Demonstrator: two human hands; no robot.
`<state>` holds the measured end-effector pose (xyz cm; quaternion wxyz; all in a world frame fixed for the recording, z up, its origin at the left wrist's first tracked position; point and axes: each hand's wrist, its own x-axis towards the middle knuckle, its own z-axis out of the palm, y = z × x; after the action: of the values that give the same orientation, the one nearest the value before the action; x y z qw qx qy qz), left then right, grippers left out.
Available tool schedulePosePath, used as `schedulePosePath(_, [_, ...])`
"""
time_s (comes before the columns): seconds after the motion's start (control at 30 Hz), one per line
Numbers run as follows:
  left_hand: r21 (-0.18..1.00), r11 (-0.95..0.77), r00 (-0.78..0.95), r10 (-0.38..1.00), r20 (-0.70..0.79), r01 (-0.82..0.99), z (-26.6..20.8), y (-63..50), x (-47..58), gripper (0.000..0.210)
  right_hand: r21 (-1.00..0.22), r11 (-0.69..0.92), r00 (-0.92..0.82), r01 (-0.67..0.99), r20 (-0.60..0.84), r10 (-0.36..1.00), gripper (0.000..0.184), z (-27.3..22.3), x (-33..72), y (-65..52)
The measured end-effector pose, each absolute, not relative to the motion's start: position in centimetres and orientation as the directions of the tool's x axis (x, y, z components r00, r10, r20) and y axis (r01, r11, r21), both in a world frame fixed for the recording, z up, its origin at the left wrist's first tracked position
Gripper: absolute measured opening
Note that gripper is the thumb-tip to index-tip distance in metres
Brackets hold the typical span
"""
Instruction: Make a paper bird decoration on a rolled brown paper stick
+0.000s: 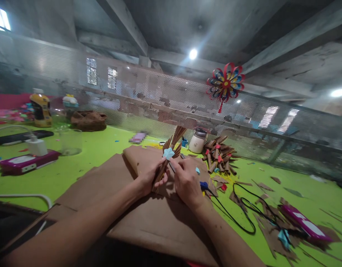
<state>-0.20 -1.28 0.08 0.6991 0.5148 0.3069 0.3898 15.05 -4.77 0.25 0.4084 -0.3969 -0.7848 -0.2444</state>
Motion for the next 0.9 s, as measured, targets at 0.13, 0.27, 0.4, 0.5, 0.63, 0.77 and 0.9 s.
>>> schedulePosePath(0.13, [0.955, 0.112, 0.477, 0.878, 0.035, -0.276, 0.3, -1.6, -0.3, 0.051, -0.168, 0.618, -0.143, 0.768, 0.896, 0.421, 0.031, 0.4, 15.7, -4.4])
schedulePosePath(0.27, [0.952, 0.084, 0.431, 0.901, 0.053, -0.293, 0.7, -1.9, -0.3, 0.048, -0.312, 0.57, 0.005, 0.76, 0.88, 0.475, 0.016, 0.1, 16.6, -3.2])
schedulePosePath(0.4, [0.953, 0.063, 0.436, 0.897, 0.076, -0.295, 0.8, -1.9, -0.2, 0.047, -0.382, 0.544, 0.043, 0.747, 0.844, 0.534, 0.014, -0.1, 16.9, -2.7])
schedulePosePath(0.5, [0.952, 0.028, 0.427, 0.898, 0.109, -0.303, 0.6, -1.8, -0.2, 0.046, -0.381, 0.555, 0.05, 0.74, 0.853, 0.519, 0.014, 0.3, 16.8, -3.0])
schedulePosePath(0.63, [0.951, 0.0, 0.404, 0.905, 0.131, -0.308, 0.2, -1.5, -0.1, 0.045, -0.38, 0.564, 0.061, 0.733, 0.863, 0.502, 0.014, 0.8, 16.6, -3.4])
schedulePosePath(0.77, [0.953, -0.008, 0.387, 0.913, 0.131, -0.304, -0.1, -1.2, -0.1, 0.041, -0.365, 0.6, 0.022, 0.712, 0.866, 0.5, 0.013, 1.0, 16.3, -3.5])
schedulePosePath(0.9, [0.942, -0.017, 0.352, 0.925, 0.142, -0.334, 0.2, -1.2, -0.2, 0.038, -0.363, 0.618, -0.055, 0.697, 0.833, 0.551, 0.015, 0.8, 16.6, -3.3])
